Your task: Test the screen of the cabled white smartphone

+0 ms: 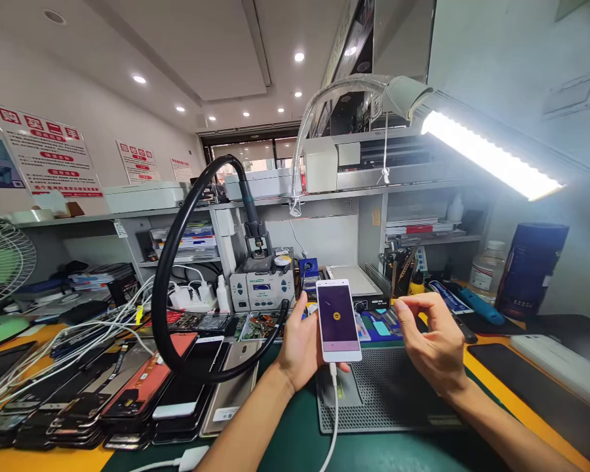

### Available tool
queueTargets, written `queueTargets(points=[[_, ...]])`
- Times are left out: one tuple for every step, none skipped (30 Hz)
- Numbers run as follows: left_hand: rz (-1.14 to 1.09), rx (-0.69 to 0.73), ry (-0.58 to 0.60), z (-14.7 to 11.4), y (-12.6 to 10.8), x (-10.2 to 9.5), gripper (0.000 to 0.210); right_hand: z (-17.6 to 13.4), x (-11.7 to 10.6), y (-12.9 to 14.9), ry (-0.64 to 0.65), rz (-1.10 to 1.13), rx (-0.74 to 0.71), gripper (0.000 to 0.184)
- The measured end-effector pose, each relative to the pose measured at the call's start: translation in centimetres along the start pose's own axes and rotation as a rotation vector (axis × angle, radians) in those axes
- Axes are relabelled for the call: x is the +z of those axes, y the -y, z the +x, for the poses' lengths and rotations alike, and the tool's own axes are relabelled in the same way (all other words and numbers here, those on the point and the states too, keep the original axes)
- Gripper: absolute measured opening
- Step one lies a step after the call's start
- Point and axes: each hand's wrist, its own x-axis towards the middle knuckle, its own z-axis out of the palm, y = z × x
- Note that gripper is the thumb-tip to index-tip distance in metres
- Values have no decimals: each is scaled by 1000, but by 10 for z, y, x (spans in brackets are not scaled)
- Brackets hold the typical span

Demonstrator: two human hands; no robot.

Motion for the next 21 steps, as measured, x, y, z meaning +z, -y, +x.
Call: queueTargets(points=[[5, 5, -2, 0, -1, 0, 79, 0, 1, -2, 6, -5, 33, 9], [13, 9, -4, 0, -1, -1, 79, -1, 2, -4, 13, -6, 61, 12], [22, 12, -5, -1, -2, -1, 80, -1, 3, -5, 21, -4, 85, 14], [28, 13, -5, -1, -2, 0, 80, -2, 3, -6, 30, -2, 106, 16], [29, 14, -5, -1, -3, 0, 80, -2, 4, -7, 42, 1, 123, 18], [26, 16, -7, -1, -3, 0, 80, -3, 5, -7, 56, 2, 137, 19], [20, 17, -10, -2, -4, 0, 79, -3, 6, -7, 70, 4, 146, 20], [12, 21, -15, -2, -4, 0, 79, -3, 6, -7, 87, 8, 153, 21], [7, 22, -21, -2, -4, 0, 78, -4, 6, -6, 112, 16, 153, 23], [4, 21, -27, -2, -4, 0, 78, -5, 7, -4, 140, 26, 147, 26], [2, 20, -31, -2, -4, 0, 78, -6, 7, -2, 174, 32, 139, 29], [1, 19, -33, -2, -4, 0, 78, -7, 7, 1, 213, 36, 131, 30], [-1, 18, -35, -2, -4, 0, 78, -9, 7, 3, 260, 37, 125, 28], [-3, 18, -37, -2, -3, 0, 78, -11, 8, 6, 311, 34, 127, 24], [-4, 18, -39, -1, -3, 0, 78, -13, 8, 8, 361, 31, 135, 19], [-5, 18, -46, -1, -2, 0, 78, -15, 9, 9, 408, 28, 147, 20], [-3, 18, -54, -1, -2, 0, 78, -17, 9, 11, 451, 29, 155, 26], [-1, 19, -63, -1, -1, 0, 78, -19, 10, 12, 484, 30, 159, 31], [2, 20, -70, -1, 0, 0, 78, -20, 12, 12, 506, 29, 158, 34], [5, 21, -74, -1, 0, 0, 78, -22, 13, 12, 522, 26, 150, 37], [9, 21, -75, -1, 0, 0, 78, -23, 14, 12, 532, 19, 137, 39]])
